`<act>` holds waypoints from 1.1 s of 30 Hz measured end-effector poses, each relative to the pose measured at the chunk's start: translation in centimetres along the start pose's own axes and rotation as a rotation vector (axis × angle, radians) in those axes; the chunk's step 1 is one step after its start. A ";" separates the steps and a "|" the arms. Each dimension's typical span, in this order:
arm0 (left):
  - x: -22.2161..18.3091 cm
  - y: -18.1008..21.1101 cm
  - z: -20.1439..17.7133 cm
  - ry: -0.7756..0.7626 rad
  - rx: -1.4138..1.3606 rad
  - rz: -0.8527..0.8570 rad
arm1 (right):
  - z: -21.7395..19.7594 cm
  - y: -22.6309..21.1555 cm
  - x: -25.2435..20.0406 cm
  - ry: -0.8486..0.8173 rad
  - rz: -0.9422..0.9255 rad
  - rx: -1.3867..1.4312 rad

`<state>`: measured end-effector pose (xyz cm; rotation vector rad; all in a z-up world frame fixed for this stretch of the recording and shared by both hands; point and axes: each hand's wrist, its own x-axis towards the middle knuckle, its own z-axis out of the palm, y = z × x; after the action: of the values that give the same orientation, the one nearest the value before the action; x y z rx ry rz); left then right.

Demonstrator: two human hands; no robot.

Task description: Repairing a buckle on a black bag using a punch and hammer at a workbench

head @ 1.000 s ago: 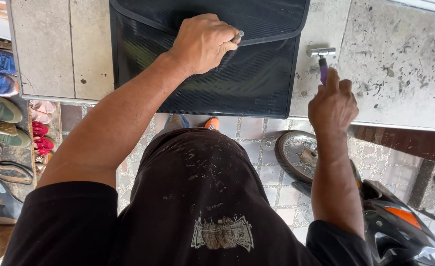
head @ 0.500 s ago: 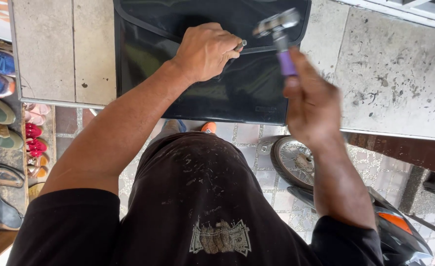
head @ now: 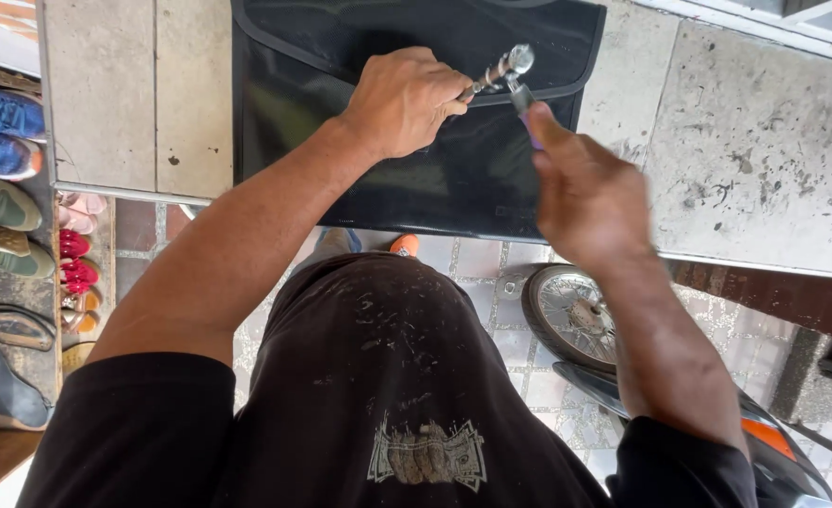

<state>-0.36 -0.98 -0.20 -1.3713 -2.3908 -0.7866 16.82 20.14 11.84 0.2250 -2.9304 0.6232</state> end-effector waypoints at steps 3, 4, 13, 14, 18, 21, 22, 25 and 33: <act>-0.3 0.0 0.7 0.023 -0.003 -0.010 | -0.7 0.3 -0.4 0.190 -0.122 0.018; -0.3 -0.1 0.8 0.031 -0.007 -0.008 | 0.4 0.9 -0.4 0.179 -0.199 -0.123; -0.3 0.1 0.7 0.054 -0.007 0.002 | 2.0 10.3 -5.5 0.265 0.124 -0.461; -0.3 0.0 0.6 0.043 0.015 0.016 | 3.4 12.7 -6.5 0.270 0.220 -0.607; -0.3 0.2 -0.2 -0.015 -0.045 0.019 | 6.1 14.8 -7.4 0.225 0.306 -0.703; -0.2 0.1 -0.6 -0.106 -0.075 -0.008 | 6.2 13.4 -6.4 0.217 0.316 -0.741; -0.2 0.0 -0.6 -0.092 -0.146 -0.024 | 5.4 11.8 -5.5 0.237 0.321 -0.681; 0.0 -0.2 -0.7 -0.087 -0.223 -0.098 | 3.3 5.1 -0.9 0.253 0.145 -0.227; -0.3 1.2 -1.7 -0.071 -0.268 -0.212 | 8.2 -0.3 7.3 -0.048 0.005 0.644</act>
<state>0.75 -1.70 1.40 -1.2687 -2.5916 -1.1692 8.93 15.60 5.73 0.2955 -2.6685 1.5610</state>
